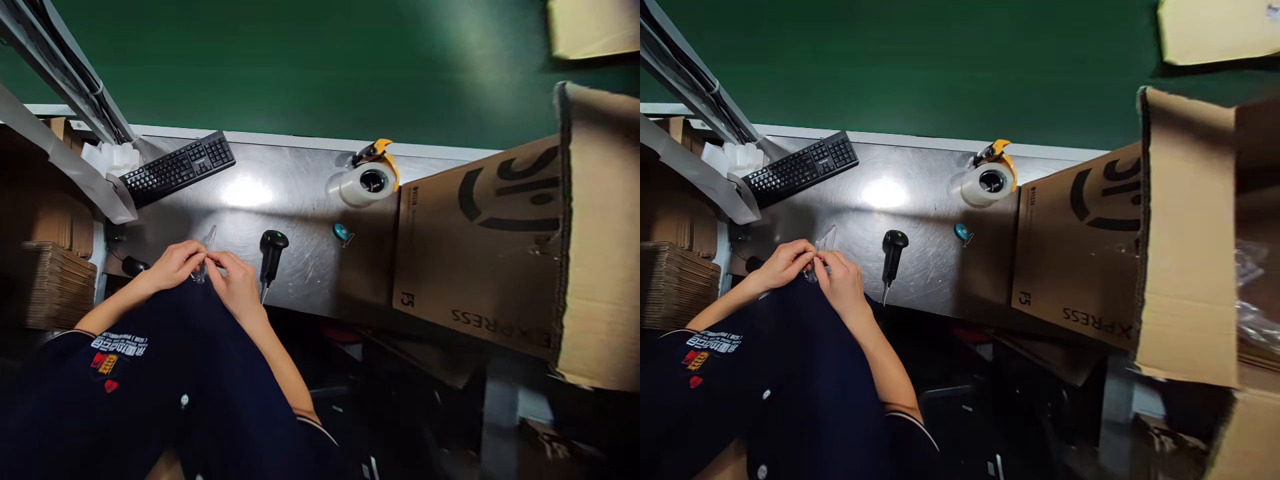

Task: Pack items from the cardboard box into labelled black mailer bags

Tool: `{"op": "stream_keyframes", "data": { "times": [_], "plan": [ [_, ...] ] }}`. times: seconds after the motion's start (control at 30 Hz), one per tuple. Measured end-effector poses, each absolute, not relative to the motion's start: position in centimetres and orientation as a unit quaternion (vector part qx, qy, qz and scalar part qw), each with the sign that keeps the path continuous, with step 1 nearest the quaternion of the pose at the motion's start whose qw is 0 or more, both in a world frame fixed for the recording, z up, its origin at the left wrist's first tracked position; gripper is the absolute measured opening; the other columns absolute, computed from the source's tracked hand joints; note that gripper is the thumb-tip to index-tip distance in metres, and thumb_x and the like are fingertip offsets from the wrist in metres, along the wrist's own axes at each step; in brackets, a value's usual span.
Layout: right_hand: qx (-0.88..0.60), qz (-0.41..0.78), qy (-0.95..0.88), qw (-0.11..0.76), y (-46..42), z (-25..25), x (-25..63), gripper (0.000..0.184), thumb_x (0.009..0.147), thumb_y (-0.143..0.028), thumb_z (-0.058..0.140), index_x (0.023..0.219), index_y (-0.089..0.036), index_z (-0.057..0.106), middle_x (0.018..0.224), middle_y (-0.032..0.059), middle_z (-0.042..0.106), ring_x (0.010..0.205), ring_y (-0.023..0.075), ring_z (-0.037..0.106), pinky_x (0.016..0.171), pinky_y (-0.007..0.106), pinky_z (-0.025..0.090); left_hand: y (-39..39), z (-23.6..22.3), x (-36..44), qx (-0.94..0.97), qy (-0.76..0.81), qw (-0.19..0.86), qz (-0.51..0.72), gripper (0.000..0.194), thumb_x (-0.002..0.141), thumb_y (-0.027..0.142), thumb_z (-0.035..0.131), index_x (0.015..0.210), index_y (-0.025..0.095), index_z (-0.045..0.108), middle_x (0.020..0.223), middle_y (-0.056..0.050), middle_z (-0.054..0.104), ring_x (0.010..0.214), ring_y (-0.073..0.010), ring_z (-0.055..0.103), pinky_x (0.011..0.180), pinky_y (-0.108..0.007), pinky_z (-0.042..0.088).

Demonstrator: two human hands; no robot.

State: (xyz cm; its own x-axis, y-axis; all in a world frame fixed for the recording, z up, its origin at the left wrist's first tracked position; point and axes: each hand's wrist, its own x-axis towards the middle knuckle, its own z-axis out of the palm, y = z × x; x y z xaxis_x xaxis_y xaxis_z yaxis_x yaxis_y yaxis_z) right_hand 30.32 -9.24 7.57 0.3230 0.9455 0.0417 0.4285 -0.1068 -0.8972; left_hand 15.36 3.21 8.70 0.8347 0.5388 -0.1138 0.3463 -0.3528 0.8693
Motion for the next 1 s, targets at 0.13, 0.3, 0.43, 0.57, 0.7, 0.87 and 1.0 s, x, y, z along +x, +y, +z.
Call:
{"op": "stream_keyframes", "data": {
  "times": [0.13, 0.3, 0.43, 0.57, 0.7, 0.87, 1.0],
  "plan": [
    [-0.7, 0.264, -0.557, 0.36, -9.4, 7.8, 30.4, 0.028, 0.106, -0.027, 0.049, 0.105, -0.022, 0.077, 0.099, 0.0091, 0.082, 0.085, 0.0234, 0.078, 0.076, 0.035, 0.06, 3.3, 9.3, 15.3, 0.86, 0.251, 0.44, 0.067, 0.026, 0.103, 0.031, 0.052, 0.09, 0.018, 0.07, 0.084, -0.005, 0.073, 0.077, -0.0171, 0.068, 0.074, -0.028, 0.05],
    [-0.709, 0.234, -0.583, 0.32, -9.6, 7.5, 30.6, 0.025, 0.103, -0.025, 0.052, 0.096, -0.021, 0.076, 0.09, 0.008, 0.081, 0.077, 0.0214, 0.075, 0.068, 0.032, 0.055, 3.4, 9.8, 15.1, 0.858, 0.257, 0.444, 0.035, 0.024, 0.098, 0.03, 0.055, 0.093, 0.017, 0.074, 0.082, -0.004, 0.075, 0.069, -0.0149, 0.064, 0.067, -0.026, 0.046],
    [-0.695, 0.221, -0.563, 0.388, -9.8, 7.6, 31.3, 0.023, 0.103, -0.025, 0.053, 0.097, -0.02, 0.075, 0.089, 0.0065, 0.08, 0.08, 0.0197, 0.075, 0.076, 0.031, 0.056, 3.4, 10.1, 15.1, 0.819, 0.288, 0.495, 0.028, 0.025, 0.096, 0.033, 0.058, 0.089, 0.017, 0.075, 0.073, 0.0, 0.07, 0.063, -0.0124, 0.058, 0.061, -0.023, 0.042],
    [-0.67, 0.232, -0.601, 0.368, -9.9, 8.1, 31.7, 0.025, 0.106, -0.03, 0.051, 0.103, -0.021, 0.075, 0.093, 0.0071, 0.08, 0.082, 0.0203, 0.074, 0.075, 0.031, 0.055, 3.4, 10.2, 15.2, 0.792, 0.297, 0.533, 0.023, 0.027, 0.095, 0.036, 0.059, 0.09, 0.017, 0.077, 0.075, -0.001, 0.072, 0.064, -0.0135, 0.06, 0.062, -0.023, 0.044],
    [-0.684, 0.224, -0.636, 0.278, -9.7, 8.6, 31.4, 0.033, 0.108, -0.029, 0.043, 0.101, -0.02, 0.074, 0.091, 0.0093, 0.079, 0.078, 0.0219, 0.071, 0.068, 0.033, 0.05, 3.2, 10.2, 15.5, 0.813, 0.294, 0.502, 0.028, 0.024, 0.091, 0.033, 0.06, 0.088, 0.018, 0.078, 0.075, -0.002, 0.073, 0.063, -0.0142, 0.061, 0.063, -0.025, 0.043],
    [-0.699, 0.204, -0.636, 0.255, -9.5, 8.6, 31.1, 0.032, 0.105, -0.027, 0.046, 0.088, -0.02, 0.072, 0.078, 0.0085, 0.074, 0.067, 0.0207, 0.064, 0.061, 0.033, 0.044, 3.1, 10.7, 15.9, 0.815, 0.298, 0.496, 0.029, 0.021, 0.087, 0.03, 0.062, 0.081, 0.017, 0.077, 0.067, -0.001, 0.069, 0.059, -0.0129, 0.056, 0.061, -0.025, 0.04],
    [-0.676, 0.252, -0.588, 0.366, -9.6, 8.8, 31.8, 0.024, 0.101, -0.027, 0.052, 0.086, -0.021, 0.07, 0.079, 0.0051, 0.073, 0.07, 0.0196, 0.067, 0.066, 0.032, 0.05, 3.2, 11.1, 15.9, 0.743, 0.326, 0.583, 0.038, 0.021, 0.086, 0.032, 0.066, 0.076, 0.016, 0.075, 0.066, 0.0, 0.069, 0.059, -0.0122, 0.057, 0.058, -0.023, 0.042]
  ]
}}
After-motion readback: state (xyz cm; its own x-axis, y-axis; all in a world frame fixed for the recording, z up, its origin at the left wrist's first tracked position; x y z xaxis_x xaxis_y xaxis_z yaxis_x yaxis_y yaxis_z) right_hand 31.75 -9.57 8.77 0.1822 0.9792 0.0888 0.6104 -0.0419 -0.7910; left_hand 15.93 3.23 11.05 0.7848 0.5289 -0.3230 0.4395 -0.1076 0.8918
